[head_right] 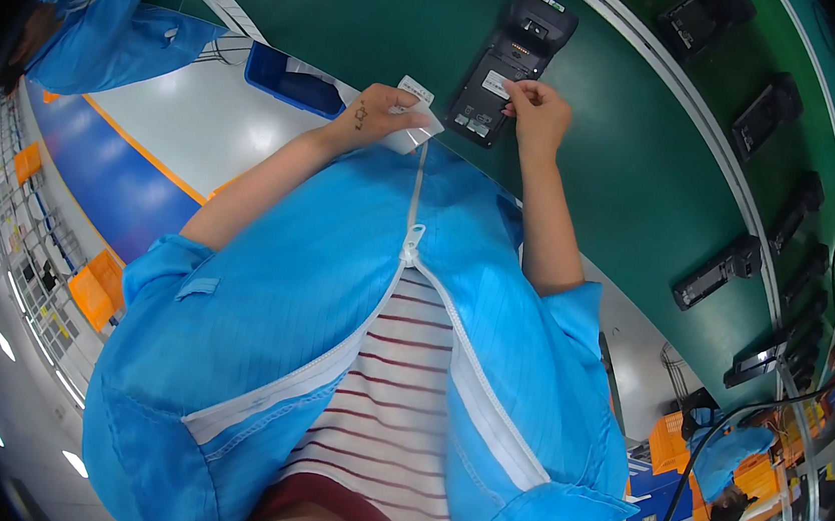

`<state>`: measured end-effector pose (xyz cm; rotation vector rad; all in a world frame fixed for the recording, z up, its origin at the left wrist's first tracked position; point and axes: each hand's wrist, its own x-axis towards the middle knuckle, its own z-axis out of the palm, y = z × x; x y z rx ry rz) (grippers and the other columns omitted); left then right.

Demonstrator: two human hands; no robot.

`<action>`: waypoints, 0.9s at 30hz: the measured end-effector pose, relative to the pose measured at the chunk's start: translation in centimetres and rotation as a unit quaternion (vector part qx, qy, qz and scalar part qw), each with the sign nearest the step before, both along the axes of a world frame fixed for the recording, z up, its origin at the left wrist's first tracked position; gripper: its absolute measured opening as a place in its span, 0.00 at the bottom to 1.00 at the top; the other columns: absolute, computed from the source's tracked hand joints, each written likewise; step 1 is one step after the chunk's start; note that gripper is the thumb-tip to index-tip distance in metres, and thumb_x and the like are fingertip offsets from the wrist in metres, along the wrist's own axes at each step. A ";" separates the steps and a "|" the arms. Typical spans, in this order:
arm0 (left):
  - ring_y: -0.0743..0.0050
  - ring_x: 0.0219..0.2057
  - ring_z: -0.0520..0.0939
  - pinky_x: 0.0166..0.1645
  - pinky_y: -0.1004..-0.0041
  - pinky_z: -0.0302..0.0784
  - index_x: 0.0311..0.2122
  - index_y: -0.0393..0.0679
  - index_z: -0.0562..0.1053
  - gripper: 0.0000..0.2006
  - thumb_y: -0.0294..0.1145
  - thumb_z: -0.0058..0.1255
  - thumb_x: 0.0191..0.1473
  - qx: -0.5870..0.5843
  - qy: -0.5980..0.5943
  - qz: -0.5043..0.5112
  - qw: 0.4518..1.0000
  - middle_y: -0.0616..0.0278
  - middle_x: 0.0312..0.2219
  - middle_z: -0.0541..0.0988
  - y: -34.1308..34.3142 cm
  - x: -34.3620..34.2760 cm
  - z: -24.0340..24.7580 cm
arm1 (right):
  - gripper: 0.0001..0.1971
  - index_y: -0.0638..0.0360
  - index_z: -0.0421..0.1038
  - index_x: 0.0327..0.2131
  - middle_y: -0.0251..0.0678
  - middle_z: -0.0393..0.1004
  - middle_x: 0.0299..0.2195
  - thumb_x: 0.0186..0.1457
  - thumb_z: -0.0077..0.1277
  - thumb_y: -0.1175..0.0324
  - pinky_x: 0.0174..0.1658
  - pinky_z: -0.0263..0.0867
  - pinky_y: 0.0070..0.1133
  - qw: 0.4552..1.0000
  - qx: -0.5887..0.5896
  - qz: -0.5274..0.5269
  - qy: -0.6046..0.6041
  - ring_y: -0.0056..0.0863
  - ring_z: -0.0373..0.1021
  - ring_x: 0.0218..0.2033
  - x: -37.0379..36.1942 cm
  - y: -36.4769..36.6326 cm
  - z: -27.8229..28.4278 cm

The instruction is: The person peels small labels from a label strip and applies them by hand to electronic devices on a production line.

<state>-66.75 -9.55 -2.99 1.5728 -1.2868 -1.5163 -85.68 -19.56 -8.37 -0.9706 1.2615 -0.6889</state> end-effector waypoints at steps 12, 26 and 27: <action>0.83 0.17 0.59 0.23 0.77 0.57 0.16 0.36 0.64 0.16 0.38 0.50 0.42 0.039 0.006 0.028 0.999 0.64 0.11 0.61 -0.2 0.2 -0.5 | 0.07 0.68 0.69 0.21 0.32 0.68 0.15 0.39 0.54 0.73 0.20 0.63 0.12 0.992 -0.053 0.017 0.115 0.15 0.64 0.14 0.4 0.9 0.6; 0.81 0.23 0.72 0.29 0.81 0.66 0.26 0.37 0.71 0.10 0.34 0.48 0.44 0.081 0.055 0.053 0.994 0.60 0.22 0.75 -0.1 0.1 0.4 | 0.08 0.67 0.69 0.21 0.31 0.68 0.14 0.38 0.54 0.71 0.19 0.63 0.12 0.990 -0.056 0.031 0.123 0.15 0.64 0.14 0.6 0.7 0.7; 0.80 0.25 0.74 0.30 0.81 0.68 0.28 0.36 0.71 0.10 0.33 0.48 0.44 0.089 0.059 0.048 0.993 0.59 0.23 0.75 -0.1 0.1 0.4 | 0.08 0.67 0.69 0.21 0.31 0.68 0.14 0.38 0.54 0.71 0.19 0.63 0.12 0.990 -0.056 0.030 0.123 0.15 0.64 0.14 0.8 0.7 0.8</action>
